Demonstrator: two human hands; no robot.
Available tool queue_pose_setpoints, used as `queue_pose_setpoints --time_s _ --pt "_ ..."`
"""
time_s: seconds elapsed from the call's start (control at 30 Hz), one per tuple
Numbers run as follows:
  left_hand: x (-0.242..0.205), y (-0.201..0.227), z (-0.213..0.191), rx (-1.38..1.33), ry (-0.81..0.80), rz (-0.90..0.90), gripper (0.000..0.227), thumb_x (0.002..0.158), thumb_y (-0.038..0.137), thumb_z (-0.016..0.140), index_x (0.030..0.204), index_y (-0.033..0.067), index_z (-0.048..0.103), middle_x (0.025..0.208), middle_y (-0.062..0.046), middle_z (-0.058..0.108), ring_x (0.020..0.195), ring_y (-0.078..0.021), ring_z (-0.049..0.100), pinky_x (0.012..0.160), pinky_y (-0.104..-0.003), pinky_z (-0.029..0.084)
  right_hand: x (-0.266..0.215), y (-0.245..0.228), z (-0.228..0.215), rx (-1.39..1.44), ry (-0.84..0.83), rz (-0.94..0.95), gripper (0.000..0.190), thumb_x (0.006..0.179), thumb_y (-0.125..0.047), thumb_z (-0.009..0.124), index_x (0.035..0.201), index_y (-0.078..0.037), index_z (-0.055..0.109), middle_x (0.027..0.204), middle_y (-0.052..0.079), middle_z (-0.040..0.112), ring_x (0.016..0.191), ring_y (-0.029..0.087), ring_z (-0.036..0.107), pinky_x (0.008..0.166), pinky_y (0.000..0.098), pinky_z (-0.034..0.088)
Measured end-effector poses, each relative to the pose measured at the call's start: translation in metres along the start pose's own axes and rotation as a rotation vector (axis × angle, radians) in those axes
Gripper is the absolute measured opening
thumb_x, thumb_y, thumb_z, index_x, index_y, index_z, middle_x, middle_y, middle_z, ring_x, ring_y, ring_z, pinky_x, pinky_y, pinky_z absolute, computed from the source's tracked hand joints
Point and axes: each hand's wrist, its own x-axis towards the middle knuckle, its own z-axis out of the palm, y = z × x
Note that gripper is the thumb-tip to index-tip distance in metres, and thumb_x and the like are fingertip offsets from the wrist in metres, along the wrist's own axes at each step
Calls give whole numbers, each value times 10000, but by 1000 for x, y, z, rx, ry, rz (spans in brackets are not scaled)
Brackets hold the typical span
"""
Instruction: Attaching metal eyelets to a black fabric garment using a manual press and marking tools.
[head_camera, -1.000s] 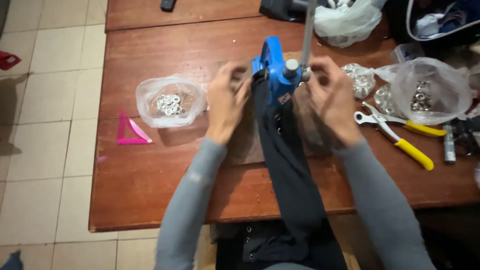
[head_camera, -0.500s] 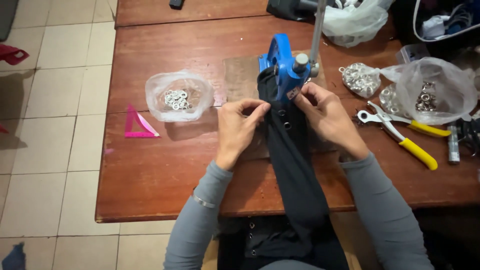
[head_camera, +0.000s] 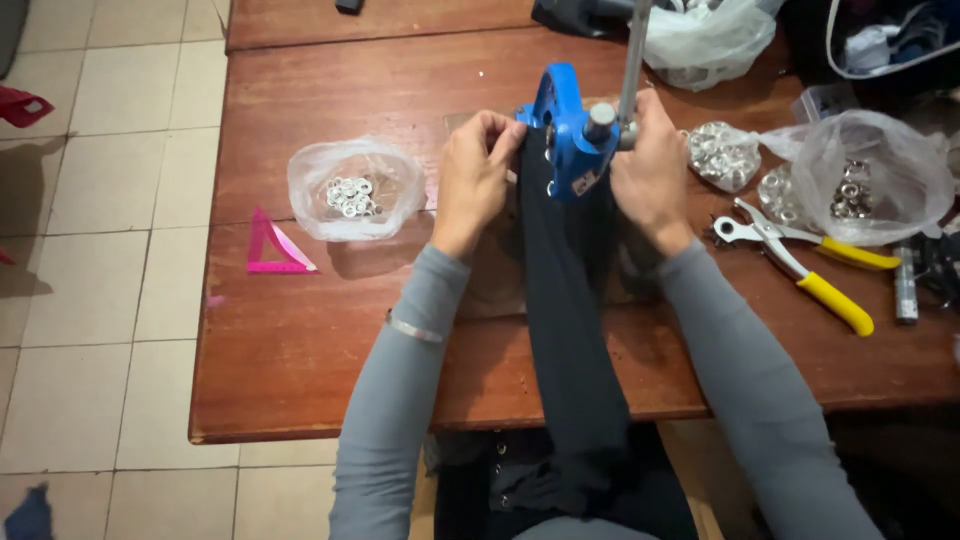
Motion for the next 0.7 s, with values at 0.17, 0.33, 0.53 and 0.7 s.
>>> queue_pose_setpoints --time_s 0.17,0.33,0.53,0.7 --pt "0 3 7 50 85 160 205 996 206 676 967 3 694 821 -134 736 744 -189 712 687 -341 557 10 28 14 -250 90 27 173 916 -24 617 1086 -50 631 875 247 714 895 463 682 703 567 493" --pt "-9 5 6 91 59 167 183 1022 194 659 1009 12 679 839 -155 717 740 -217 701 683 -352 549 -6 8 0 -281 -4 -44 256 950 -45 611 1206 -35 621 835 265 672 821 483 653 686 551 494" --pt "-8 -11 5 -3 9 135 164 1020 171 652 1020 8 671 850 -140 741 746 -203 704 686 -337 559 -31 -18 -29 -13 -186 135 198 1084 -217 605 1172 -42 636 882 126 711 786 208 670 707 373 545" --pt "10 -25 19 38 82 152 169 1007 174 664 1006 6 683 854 -151 741 761 -225 733 707 -349 574 -36 27 0 329 -341 209 229 1037 -140 644 1212 -3 589 1035 43 712 938 93 652 831 261 544"
